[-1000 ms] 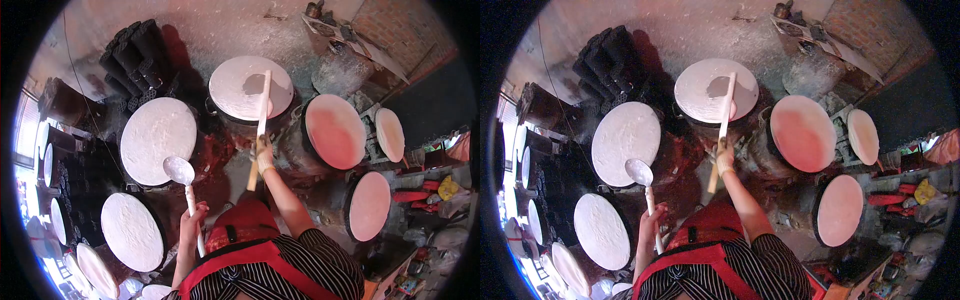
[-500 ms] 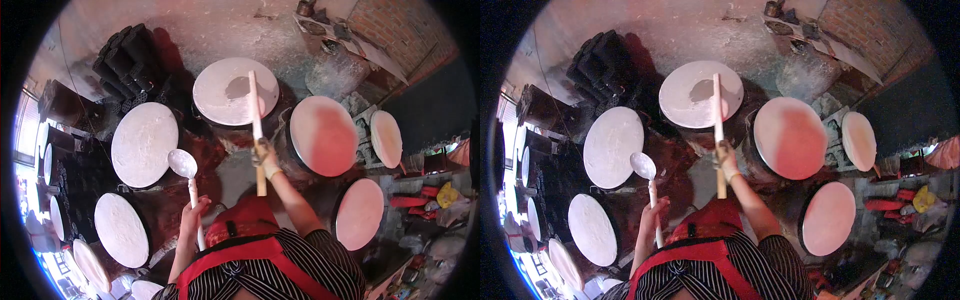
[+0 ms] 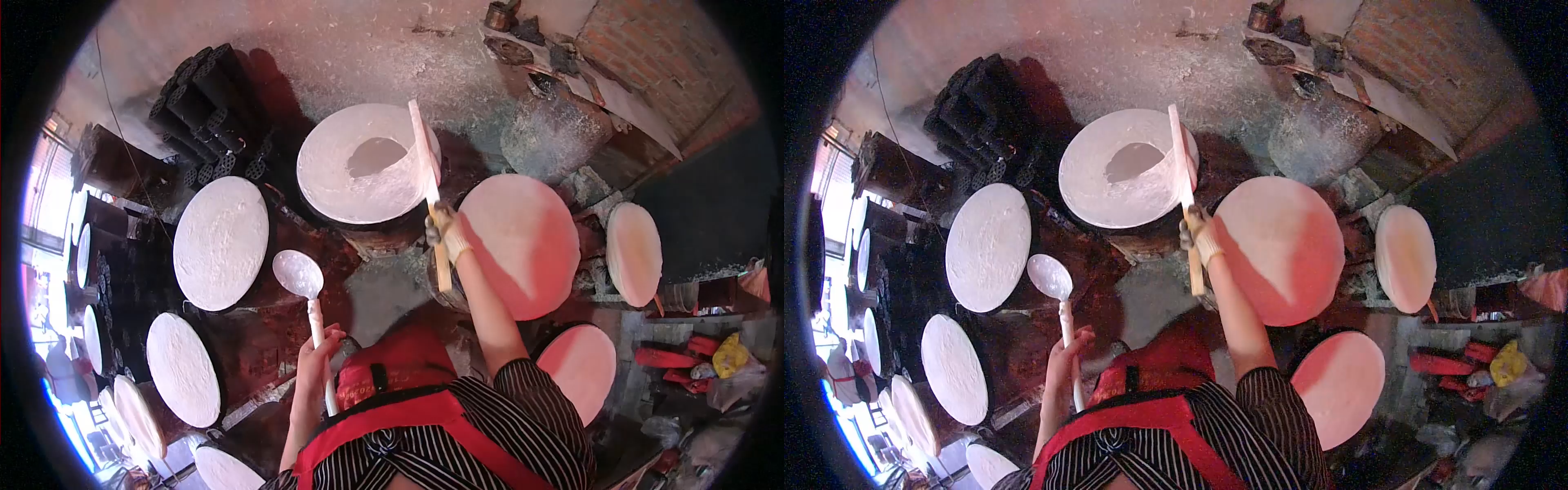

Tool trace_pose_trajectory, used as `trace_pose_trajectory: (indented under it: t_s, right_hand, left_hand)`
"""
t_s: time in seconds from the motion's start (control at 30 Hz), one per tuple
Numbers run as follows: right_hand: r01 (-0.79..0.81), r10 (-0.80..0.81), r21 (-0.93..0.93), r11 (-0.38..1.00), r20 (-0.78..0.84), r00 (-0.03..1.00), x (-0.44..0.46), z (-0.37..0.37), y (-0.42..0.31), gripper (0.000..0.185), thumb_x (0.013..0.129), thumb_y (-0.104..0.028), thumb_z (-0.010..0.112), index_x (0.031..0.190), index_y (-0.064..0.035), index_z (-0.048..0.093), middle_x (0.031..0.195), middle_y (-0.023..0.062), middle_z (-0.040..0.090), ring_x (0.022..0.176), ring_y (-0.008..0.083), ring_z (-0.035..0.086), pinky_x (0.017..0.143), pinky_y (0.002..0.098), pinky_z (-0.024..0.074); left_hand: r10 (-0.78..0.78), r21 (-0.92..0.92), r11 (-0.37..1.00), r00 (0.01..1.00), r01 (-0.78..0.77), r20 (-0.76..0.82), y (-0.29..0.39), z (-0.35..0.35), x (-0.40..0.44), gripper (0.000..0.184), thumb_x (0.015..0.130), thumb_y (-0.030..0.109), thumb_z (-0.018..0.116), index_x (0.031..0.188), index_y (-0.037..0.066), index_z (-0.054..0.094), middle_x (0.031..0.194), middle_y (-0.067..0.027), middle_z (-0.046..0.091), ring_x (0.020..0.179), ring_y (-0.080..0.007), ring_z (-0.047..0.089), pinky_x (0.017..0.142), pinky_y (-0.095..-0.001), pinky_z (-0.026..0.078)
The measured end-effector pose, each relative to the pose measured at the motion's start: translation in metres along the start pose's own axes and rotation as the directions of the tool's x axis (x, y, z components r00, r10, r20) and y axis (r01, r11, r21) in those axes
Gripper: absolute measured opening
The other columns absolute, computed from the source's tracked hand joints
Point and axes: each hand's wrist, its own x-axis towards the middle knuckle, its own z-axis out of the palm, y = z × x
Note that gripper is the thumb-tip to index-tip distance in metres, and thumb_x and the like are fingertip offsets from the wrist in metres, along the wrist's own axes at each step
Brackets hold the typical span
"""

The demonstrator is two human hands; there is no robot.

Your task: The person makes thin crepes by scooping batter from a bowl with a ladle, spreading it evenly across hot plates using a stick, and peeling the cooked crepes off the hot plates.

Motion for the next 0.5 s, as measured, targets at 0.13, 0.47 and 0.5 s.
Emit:
trace_pose_trajectory:
  t_s: [0.13, 0.47, 0.5]
  right_hand:
    - [0.293, -0.398, -0.492, 0.82, -0.123, 0.909, 0.08, 0.014, -0.022, 0.031, 0.097, -0.033, 0.051, 0.124, -0.0178, 0.052, 0.064, 0.005, 0.053, 0.046, 0.0194, 0.05, 0.038, 0.0343, 0.0391]
    - [0.658, -0.86, -0.663, 0.358, 0.039, 0.508, -0.035, 0.057, 0.041, 0.038, 0.096, -0.014, 0.056, 0.128, 0.0063, 0.054, 0.13, 0.019, 0.059, 0.121, 0.0238, 0.056, 0.105, 0.0319, 0.0389]
    - [0.716, -0.888, -0.553, 0.427, -0.106, 0.447, -0.028, 0.061, 0.059, 0.04, 0.097, -0.016, 0.054, 0.131, 0.0066, 0.052, 0.133, 0.0181, 0.057, 0.123, 0.0231, 0.054, 0.106, 0.0313, 0.0377]
  left_hand:
    - [-0.031, -0.001, 1.0, 0.999, 0.031, -0.018, -0.003, 0.008, -0.007, 0.023, 0.091, 0.012, 0.059, 0.106, -0.002, 0.067, 0.127, -0.0129, 0.058, 0.108, -0.0167, 0.058, 0.095, -0.0295, 0.043]
    - [-0.064, -0.051, 0.997, 0.998, 0.064, 0.003, 0.027, -0.018, -0.011, 0.027, 0.092, 0.015, 0.062, 0.116, 0.003, 0.062, 0.089, -0.0064, 0.066, 0.068, -0.012, 0.06, 0.062, -0.0246, 0.048]
    - [-0.096, -0.048, 0.994, 0.995, 0.097, 0.017, 0.031, -0.023, -0.012, 0.027, 0.092, 0.015, 0.062, 0.116, 0.003, 0.061, 0.082, -0.0055, 0.065, 0.058, -0.0109, 0.058, 0.053, -0.0234, 0.046]
